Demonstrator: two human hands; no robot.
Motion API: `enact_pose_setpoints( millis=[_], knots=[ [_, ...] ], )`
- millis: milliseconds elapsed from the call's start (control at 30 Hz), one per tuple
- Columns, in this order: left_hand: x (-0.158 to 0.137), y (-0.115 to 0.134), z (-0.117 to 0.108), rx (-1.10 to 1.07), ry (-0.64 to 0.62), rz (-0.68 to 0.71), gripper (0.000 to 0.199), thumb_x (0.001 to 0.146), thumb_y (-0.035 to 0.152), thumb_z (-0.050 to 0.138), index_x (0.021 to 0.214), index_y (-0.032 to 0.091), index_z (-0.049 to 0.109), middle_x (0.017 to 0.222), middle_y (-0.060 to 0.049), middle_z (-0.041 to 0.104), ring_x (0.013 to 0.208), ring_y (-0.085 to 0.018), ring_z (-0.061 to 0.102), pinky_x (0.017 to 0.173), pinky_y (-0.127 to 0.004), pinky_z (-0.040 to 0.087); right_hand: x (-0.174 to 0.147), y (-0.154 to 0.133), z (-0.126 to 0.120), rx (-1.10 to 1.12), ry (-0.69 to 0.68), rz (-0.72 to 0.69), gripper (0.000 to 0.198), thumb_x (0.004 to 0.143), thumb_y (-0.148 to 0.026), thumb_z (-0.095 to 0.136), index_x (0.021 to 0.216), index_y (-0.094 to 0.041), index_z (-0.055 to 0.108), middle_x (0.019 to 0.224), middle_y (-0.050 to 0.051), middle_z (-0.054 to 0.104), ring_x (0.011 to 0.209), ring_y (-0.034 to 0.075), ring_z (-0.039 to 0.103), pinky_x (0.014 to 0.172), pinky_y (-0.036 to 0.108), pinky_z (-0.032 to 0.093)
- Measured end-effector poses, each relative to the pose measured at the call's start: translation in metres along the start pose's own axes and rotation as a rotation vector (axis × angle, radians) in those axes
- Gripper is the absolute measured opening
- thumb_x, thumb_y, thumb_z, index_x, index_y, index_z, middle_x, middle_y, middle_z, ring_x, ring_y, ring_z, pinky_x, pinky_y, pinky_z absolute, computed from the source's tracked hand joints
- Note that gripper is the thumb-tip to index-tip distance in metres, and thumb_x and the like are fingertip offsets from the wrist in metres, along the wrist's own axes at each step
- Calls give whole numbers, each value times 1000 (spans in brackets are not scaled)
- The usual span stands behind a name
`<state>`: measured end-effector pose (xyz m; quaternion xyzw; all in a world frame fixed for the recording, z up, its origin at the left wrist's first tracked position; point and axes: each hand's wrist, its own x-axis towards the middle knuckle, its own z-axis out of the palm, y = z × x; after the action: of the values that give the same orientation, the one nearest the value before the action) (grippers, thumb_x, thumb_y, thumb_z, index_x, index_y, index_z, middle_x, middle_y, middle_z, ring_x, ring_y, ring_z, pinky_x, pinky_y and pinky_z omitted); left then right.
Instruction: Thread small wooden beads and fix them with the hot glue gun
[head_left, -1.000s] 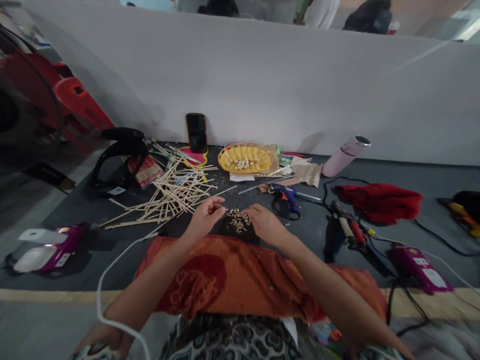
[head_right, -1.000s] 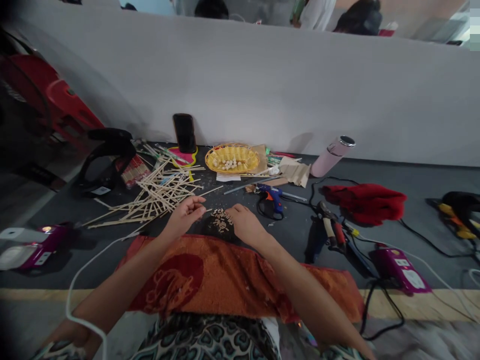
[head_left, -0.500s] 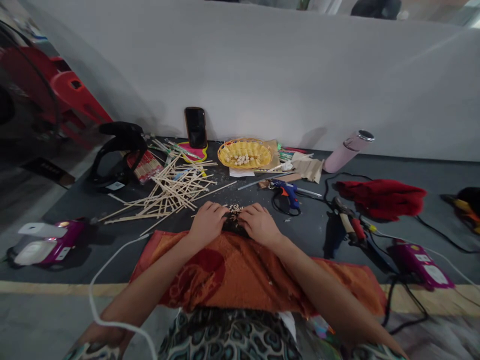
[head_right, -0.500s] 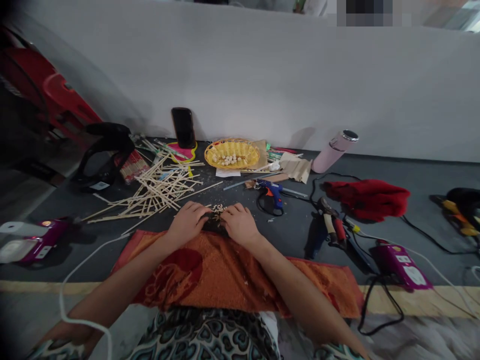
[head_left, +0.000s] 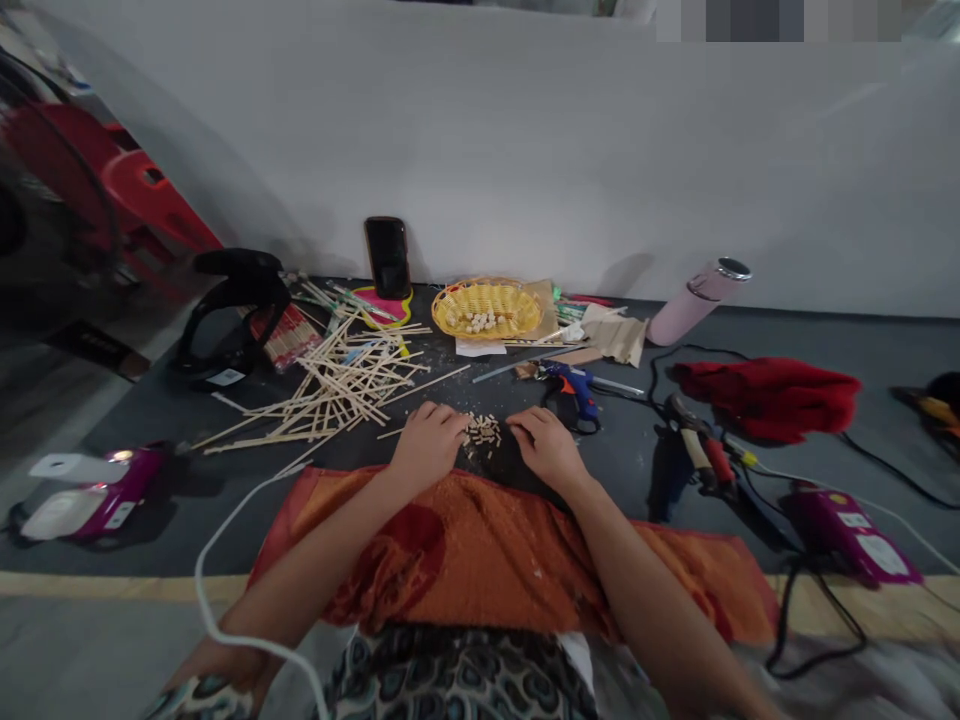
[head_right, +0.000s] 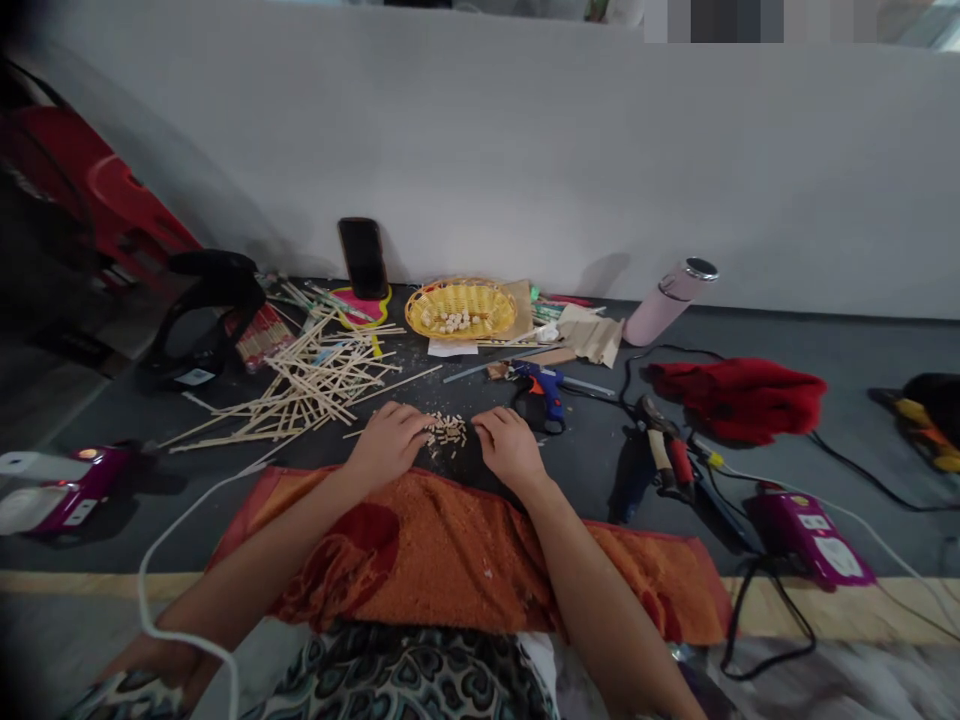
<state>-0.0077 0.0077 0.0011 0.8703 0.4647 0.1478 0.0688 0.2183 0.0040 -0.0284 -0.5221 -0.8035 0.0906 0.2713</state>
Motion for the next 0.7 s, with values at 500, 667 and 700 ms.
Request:
enact_pose_setpoints(
  millis=[500,667,700],
  knots=[
    [-53,10,19,27,35,106,40,85,31,54,124,21,52,116,-11,57,105,-26,45,91,-44,36,-2,-5,2,136,29,-37,19,90,-17,46,97,-20,63,93,6,65,91,20,55,88,38,41],
    [-54,3,14,-45,7,127,41,84,32,55,123,22,53,116,-10,58,107,-27,44,94,-44,35,-2,-4,1,131,20,-31,20,90,-18,46,97,-20,64,94,7,65,91,20,55,88,38,42],
    [-53,3,13,-69,3,120,41,84,32,55,123,21,53,117,-10,57,108,-27,44,95,-44,35,-2,-4,1,130,22,-30,20,90,-17,46,98,-20,64,94,7,64,91,20,55,88,38,42]
  ],
)
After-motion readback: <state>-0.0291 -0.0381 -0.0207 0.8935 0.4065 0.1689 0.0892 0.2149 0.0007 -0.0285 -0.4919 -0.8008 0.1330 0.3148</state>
